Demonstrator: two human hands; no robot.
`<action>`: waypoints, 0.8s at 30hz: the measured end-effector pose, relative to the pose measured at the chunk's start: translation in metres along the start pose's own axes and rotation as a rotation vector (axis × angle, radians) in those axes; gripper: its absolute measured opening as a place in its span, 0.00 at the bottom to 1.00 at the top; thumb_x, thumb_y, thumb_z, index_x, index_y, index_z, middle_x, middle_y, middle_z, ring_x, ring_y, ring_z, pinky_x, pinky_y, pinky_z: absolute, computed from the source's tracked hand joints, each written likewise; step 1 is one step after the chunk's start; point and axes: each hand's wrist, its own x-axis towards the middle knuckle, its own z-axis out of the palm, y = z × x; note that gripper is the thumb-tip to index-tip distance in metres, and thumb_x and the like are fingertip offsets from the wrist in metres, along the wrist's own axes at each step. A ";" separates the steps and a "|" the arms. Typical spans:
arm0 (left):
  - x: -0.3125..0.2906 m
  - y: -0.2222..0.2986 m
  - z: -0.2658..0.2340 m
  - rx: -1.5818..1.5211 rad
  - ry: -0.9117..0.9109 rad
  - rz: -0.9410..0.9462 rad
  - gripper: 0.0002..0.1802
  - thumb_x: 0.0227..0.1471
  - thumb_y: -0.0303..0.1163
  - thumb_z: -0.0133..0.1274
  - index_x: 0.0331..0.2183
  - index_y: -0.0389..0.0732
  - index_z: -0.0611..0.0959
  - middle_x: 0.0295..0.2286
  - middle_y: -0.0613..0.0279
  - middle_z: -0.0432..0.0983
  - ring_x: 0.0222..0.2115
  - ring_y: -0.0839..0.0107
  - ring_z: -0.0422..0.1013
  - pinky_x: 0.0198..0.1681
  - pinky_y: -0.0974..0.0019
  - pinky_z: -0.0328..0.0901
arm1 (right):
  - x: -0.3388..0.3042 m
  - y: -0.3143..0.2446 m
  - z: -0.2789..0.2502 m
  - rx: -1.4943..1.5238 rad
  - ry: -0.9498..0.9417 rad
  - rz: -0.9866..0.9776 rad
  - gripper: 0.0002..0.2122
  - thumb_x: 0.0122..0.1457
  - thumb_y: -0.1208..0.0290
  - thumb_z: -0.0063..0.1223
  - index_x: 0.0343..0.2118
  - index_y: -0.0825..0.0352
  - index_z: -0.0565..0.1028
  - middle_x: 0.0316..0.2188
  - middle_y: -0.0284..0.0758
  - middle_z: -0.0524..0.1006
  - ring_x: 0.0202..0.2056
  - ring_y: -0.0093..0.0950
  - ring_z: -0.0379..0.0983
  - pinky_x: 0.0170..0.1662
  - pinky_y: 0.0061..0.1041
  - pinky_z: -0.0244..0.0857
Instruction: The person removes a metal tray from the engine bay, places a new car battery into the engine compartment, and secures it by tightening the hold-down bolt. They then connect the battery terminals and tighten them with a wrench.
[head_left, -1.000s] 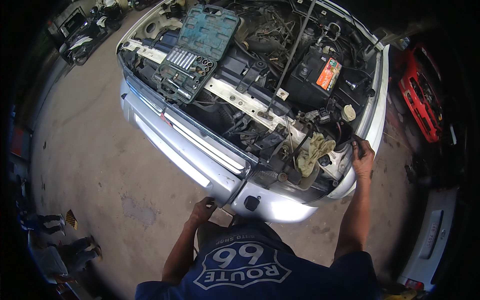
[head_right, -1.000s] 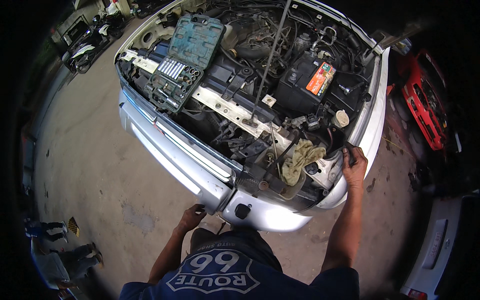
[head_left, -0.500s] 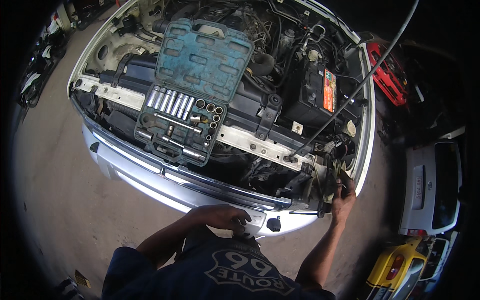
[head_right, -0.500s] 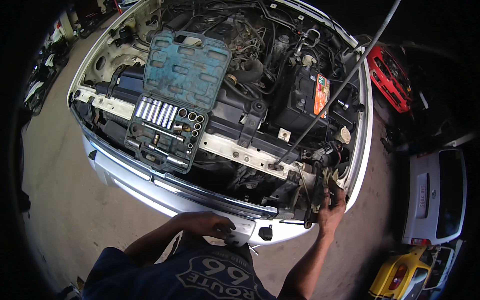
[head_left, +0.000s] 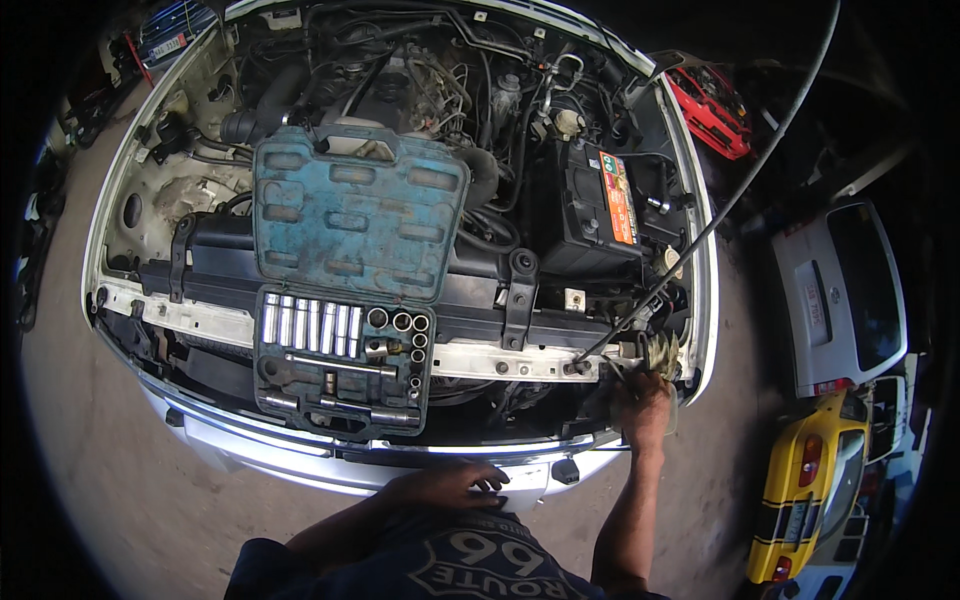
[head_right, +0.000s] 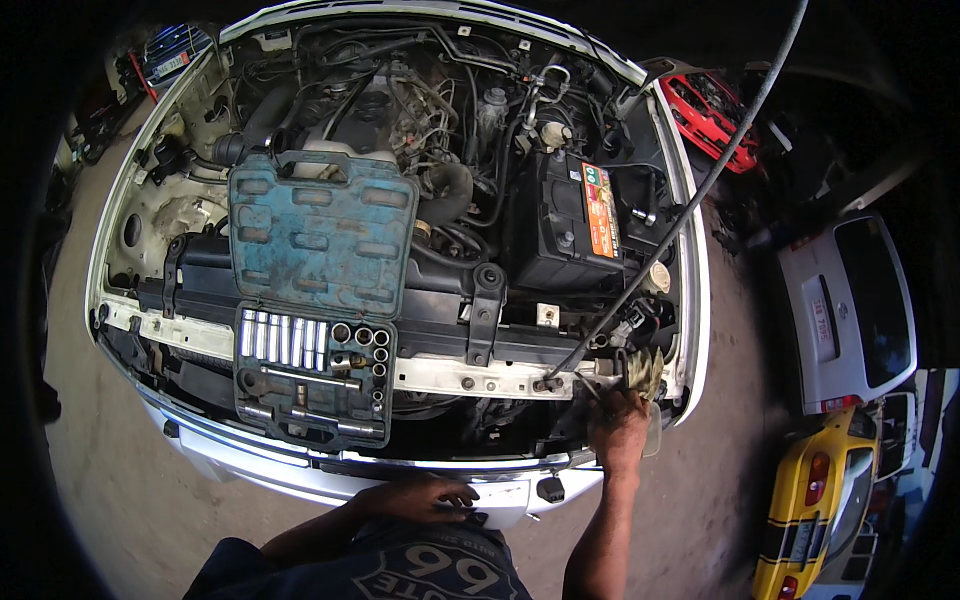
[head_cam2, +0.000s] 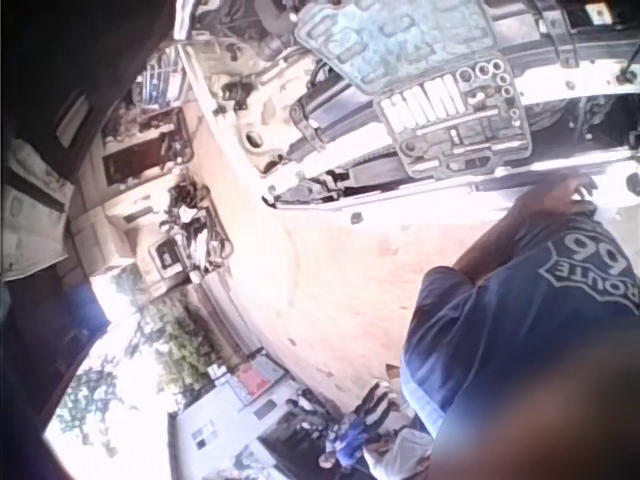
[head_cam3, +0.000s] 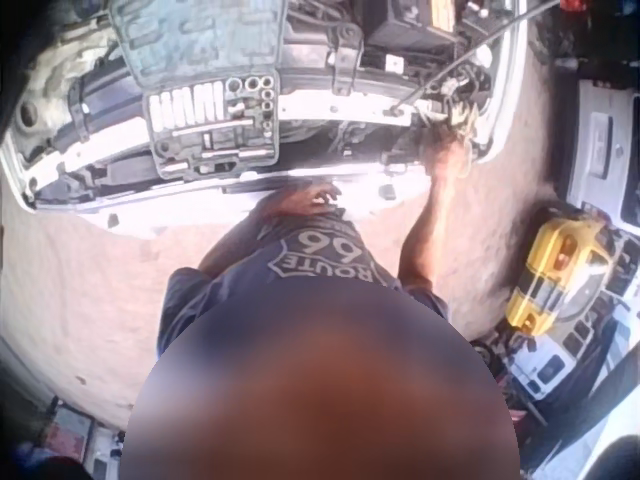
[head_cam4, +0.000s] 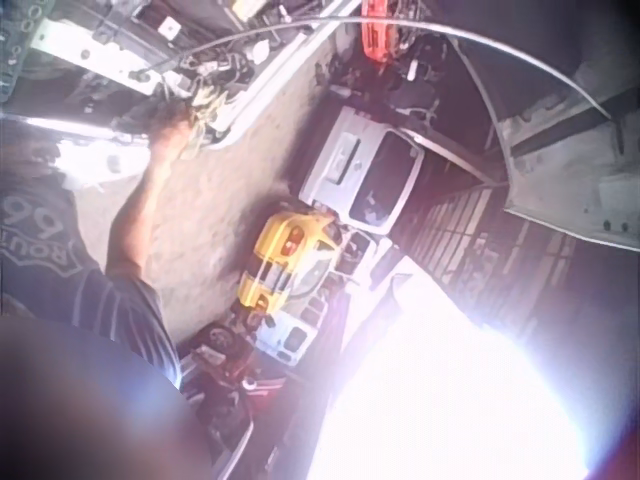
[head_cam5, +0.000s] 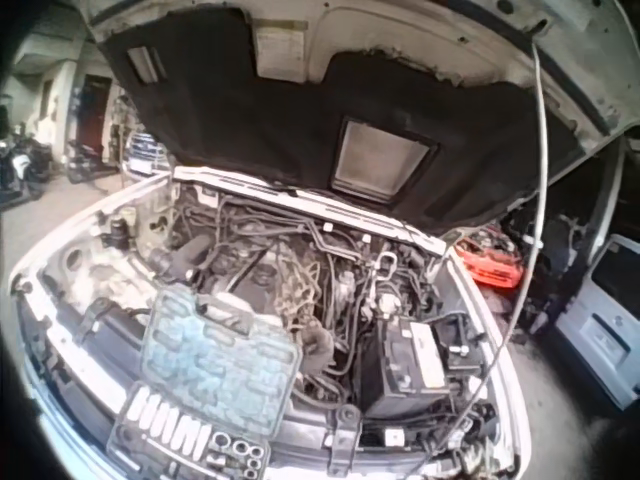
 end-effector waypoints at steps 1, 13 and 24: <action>0.003 -0.003 -0.004 0.094 -0.031 -0.005 0.29 0.64 0.47 0.55 0.59 0.40 0.74 0.52 0.49 0.77 0.52 0.57 0.75 0.58 0.54 0.69 | 0.002 -0.001 0.000 -0.021 0.017 0.025 0.10 0.52 0.69 0.65 0.38 0.63 0.82 0.35 0.41 0.79 0.41 0.47 0.74 0.50 0.44 0.62; 0.019 -0.015 -0.022 -0.024 -0.202 -0.138 0.28 0.68 0.49 0.44 0.60 0.42 0.74 0.57 0.49 0.72 0.58 0.60 0.70 0.63 0.57 0.62 | 0.006 0.010 -0.023 0.217 0.092 0.220 0.10 0.59 0.70 0.61 0.42 0.67 0.79 0.41 0.45 0.80 0.44 0.46 0.77 0.47 0.39 0.71; 0.078 0.062 0.010 0.063 0.120 0.069 0.19 0.64 0.29 0.55 0.54 0.38 0.76 0.48 0.56 0.80 0.44 0.66 0.79 0.48 0.61 0.74 | 0.008 0.053 -0.025 0.208 -0.190 0.117 0.14 0.63 0.66 0.54 0.44 0.72 0.77 0.37 0.54 0.81 0.44 0.52 0.78 0.47 0.46 0.69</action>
